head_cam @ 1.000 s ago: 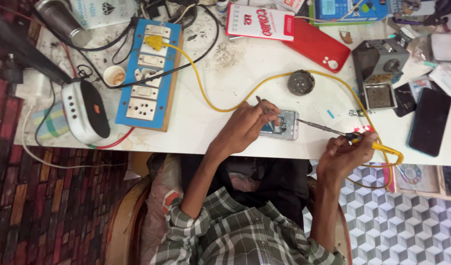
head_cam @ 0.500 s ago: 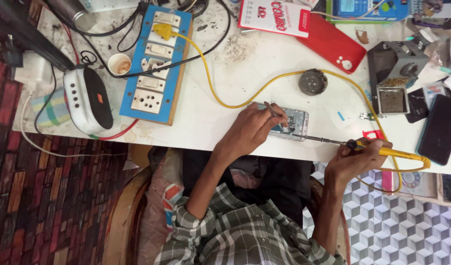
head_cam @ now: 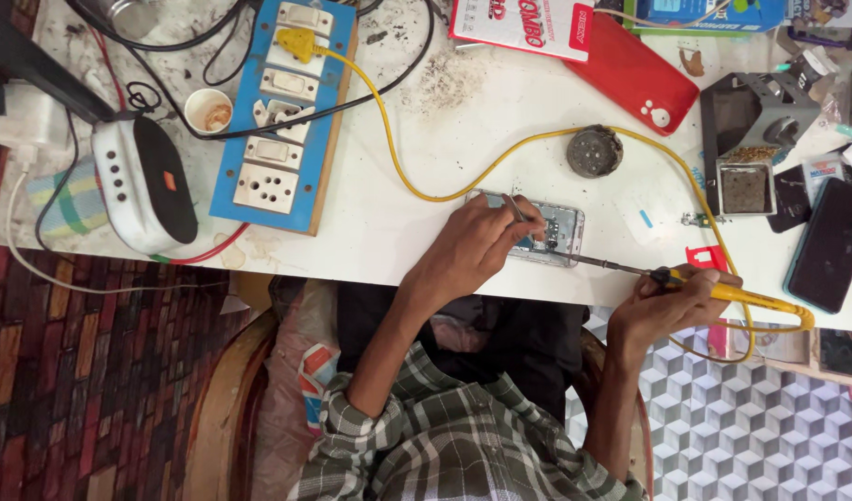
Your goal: The person uses a soldering iron and tweezers to work on a small circuit board placed on a cluttered workbench. They repeatedly apply the soldering iron to specific points on the board while holding components with tweezers, maintaining a steady hand throughout the process.
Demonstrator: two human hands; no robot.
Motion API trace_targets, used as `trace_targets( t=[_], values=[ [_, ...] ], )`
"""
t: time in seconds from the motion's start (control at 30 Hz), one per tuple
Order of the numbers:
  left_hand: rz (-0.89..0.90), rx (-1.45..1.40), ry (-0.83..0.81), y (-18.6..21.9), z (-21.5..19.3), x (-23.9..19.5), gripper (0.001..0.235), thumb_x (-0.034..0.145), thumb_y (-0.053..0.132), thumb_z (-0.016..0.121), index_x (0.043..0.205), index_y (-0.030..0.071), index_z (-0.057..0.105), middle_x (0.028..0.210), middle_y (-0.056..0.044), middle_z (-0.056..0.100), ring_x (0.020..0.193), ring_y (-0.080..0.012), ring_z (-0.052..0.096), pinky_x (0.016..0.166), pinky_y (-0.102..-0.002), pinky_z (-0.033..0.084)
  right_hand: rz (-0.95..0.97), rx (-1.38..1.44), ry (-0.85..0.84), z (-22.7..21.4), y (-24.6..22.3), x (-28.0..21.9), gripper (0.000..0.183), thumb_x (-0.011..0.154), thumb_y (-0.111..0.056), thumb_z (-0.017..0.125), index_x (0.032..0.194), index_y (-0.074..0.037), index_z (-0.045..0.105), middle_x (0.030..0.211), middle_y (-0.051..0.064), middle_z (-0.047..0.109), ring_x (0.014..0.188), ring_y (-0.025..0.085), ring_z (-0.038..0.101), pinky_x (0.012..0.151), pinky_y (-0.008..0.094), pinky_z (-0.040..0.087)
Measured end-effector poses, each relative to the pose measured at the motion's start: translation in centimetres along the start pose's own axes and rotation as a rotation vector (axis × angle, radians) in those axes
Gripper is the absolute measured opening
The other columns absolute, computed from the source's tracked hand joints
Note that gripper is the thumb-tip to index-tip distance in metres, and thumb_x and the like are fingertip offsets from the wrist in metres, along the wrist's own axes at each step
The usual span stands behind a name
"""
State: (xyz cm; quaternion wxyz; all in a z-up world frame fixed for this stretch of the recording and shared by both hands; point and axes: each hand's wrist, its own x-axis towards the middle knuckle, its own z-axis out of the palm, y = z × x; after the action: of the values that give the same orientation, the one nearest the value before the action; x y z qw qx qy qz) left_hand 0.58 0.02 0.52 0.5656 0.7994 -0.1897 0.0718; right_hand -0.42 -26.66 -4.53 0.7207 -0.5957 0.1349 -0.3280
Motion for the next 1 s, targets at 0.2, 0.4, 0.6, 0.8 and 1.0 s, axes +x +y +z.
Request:
trace_targets(
  t=[0.2, 0.4, 0.6, 0.8, 1.0],
  values=[
    [0.015, -0.009, -0.011, 0.2, -0.3, 0.1, 0.008, 0.104, 0.012, 0.06, 0.105, 0.005, 0.064, 0.09, -0.01, 0.074, 0.072, -0.0346, 0.063, 0.077, -0.045, 0.045, 0.024, -0.096, 0.099, 0.0, 0.6, 0.2, 0.023, 0.11, -0.032, 0.049, 0.108, -0.01, 0.042, 0.072, 0.001, 0.044, 0.049, 0.007, 0.037, 0.043, 0.022, 0.03],
    [-0.035, -0.001, -0.027, 0.5, -0.4, 0.3, 0.012, 0.104, 0.013, 0.06, 0.106, 0.002, 0.064, 0.072, -0.014, 0.069, 0.06, -0.034, 0.061, 0.069, -0.044, 0.047, -0.146, -0.2, 0.099, 0.6, 0.5, 0.1, 0.025, 0.115, -0.027, 0.052, 0.101, -0.01, 0.04, 0.078, -0.002, 0.036, 0.062, 0.007, 0.034, 0.053, 0.024, 0.031],
    [-0.032, -0.032, -0.015, 1.1, -0.7, 0.5, 0.013, 0.104, 0.014, 0.06, 0.105, 0.001, 0.062, 0.078, -0.013, 0.071, 0.063, -0.0312, 0.067, 0.062, -0.041, 0.05, -0.121, -0.269, 0.079, 1.7, -0.9, -0.1, 0.039, 0.118, -0.032, 0.062, 0.095, -0.007, 0.043, 0.077, -0.003, 0.035, 0.063, 0.005, 0.031, 0.052, 0.021, 0.026],
    [-0.089, -0.04, -0.046, 1.2, -1.0, 0.4, 0.015, 0.103, 0.014, 0.06, 0.104, 0.0, 0.064, 0.075, -0.013, 0.072, 0.057, -0.0317, 0.065, 0.06, -0.041, 0.05, 0.026, -0.164, 0.197, 2.1, -1.6, 0.3, 0.036, 0.108, -0.042, 0.065, 0.1, -0.013, 0.046, 0.08, -0.004, 0.051, 0.06, 0.004, 0.044, 0.046, 0.021, 0.029],
    [0.023, -0.051, 0.001, 1.3, -1.0, 0.5, 0.012, 0.104, 0.012, 0.058, 0.104, 0.0, 0.062, 0.087, -0.011, 0.076, 0.071, -0.0307, 0.072, 0.064, -0.04, 0.053, 0.081, -0.08, 0.224, 1.4, -1.4, 0.7, 0.039, 0.107, -0.046, 0.064, 0.098, -0.014, 0.043, 0.076, -0.002, 0.047, 0.054, 0.006, 0.039, 0.046, 0.022, 0.032]
  ],
)
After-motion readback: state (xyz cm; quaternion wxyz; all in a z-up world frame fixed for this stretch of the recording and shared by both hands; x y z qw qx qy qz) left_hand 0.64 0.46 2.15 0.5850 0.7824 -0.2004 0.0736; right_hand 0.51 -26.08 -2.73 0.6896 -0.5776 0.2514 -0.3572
